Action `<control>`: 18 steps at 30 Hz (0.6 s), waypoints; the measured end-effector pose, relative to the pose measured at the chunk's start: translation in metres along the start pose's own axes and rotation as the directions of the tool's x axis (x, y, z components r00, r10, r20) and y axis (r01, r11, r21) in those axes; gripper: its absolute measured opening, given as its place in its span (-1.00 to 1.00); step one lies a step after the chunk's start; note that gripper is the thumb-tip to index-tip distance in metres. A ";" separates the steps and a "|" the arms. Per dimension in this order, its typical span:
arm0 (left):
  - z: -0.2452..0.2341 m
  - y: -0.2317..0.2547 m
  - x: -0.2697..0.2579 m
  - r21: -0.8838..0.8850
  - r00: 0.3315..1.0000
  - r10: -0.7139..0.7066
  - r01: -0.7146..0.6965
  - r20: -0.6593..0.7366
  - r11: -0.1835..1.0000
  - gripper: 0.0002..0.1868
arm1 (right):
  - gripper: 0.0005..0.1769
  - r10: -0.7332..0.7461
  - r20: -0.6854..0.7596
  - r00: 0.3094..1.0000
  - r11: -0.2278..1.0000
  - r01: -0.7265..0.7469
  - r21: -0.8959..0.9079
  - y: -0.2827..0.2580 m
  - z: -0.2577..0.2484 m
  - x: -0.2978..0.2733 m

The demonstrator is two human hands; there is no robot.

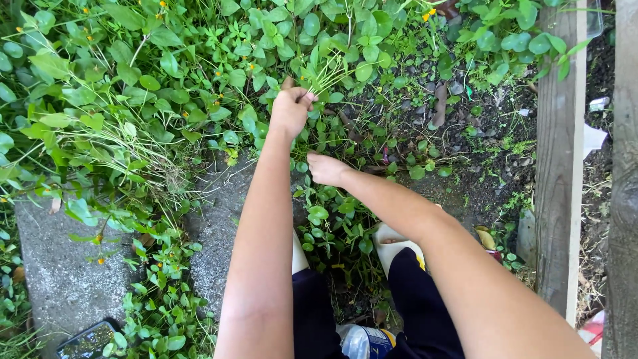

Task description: Pulling weeds from a garden patch next to a wooden fence

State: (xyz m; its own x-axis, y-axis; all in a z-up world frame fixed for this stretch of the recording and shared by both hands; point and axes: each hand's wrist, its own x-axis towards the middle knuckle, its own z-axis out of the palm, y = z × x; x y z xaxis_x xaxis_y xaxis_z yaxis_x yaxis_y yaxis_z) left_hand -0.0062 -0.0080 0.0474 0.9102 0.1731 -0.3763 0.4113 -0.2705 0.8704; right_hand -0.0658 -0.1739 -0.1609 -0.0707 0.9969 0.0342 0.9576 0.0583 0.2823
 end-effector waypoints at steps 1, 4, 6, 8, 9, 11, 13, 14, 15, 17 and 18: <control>0.000 0.000 0.000 0.007 1.000 0.000 0.000 0.001 1.000 -0.78 | -0.92 0.006 -0.017 1.000 1.000 -0.006 0.010 -0.004 0.008 0.000; 0.000 0.001 -0.002 -0.018 0.999 -0.044 0.044 0.000 0.999 -0.74 | -0.88 0.025 0.005 1.000 0.999 -0.025 -0.026 0.002 -0.014 0.004; 0.001 -0.011 0.006 -0.012 0.999 -0.036 0.036 -0.008 0.999 -0.74 | -0.85 0.037 0.024 0.999 0.998 -0.036 -0.047 0.011 -0.030 0.006; -0.001 -0.016 0.007 -0.006 0.999 -0.034 0.033 -0.016 0.999 -0.74 | -0.82 0.048 0.043 0.998 0.997 -0.045 -0.064 0.011 -0.032 0.006; -0.002 -0.013 0.004 0.010 1.000 -0.021 0.021 -0.017 1.000 -0.78 | -0.84 0.056 0.077 0.995 0.993 -0.047 -0.110 0.008 -0.026 0.005; -0.005 -0.019 0.012 0.027 1.000 -0.004 0.004 -0.022 1.000 -0.80 | -0.83 0.063 0.109 0.992 0.986 -0.045 -0.162 -0.001 0.018 0.003; -0.003 -0.040 0.027 0.055 0.999 -0.020 0.022 -0.036 0.998 -0.80 | -0.90 0.324 0.168 0.931 0.942 -0.335 0.039 -0.024 0.090 0.000; -0.004 -0.032 0.022 0.056 0.999 -0.019 0.021 -0.036 0.998 -0.80 | -0.90 0.324 0.167 0.931 0.941 -0.335 0.039 -0.026 0.101 -0.001; -0.004 -0.025 0.017 0.045 0.999 -0.015 0.016 -0.035 0.999 -0.79 | -0.79 0.436 0.273 0.858 0.848 -0.493 0.196 -0.027 0.111 -0.003; -0.006 -0.013 0.011 0.035 0.999 -0.005 0.006 -0.037 0.999 -0.79 | -0.67 0.511 0.390 0.766 0.703 -0.634 0.322 -0.026 0.113 -0.004; -0.006 -0.011 0.008 0.060 0.999 -0.035 0.036 -0.025 0.998 -0.79 | -0.69 0.556 0.391 0.734 0.670 -0.674 0.311 -0.029 0.103 -0.005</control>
State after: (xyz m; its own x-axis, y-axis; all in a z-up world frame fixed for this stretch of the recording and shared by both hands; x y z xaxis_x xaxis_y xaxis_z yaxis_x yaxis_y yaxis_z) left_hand -0.0035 0.0021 0.0361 0.8937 0.2065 -0.3983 0.4464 -0.3203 0.8356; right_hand -0.0643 -0.1753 -0.2683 0.5896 0.7844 -0.1925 0.7765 -0.6161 -0.1320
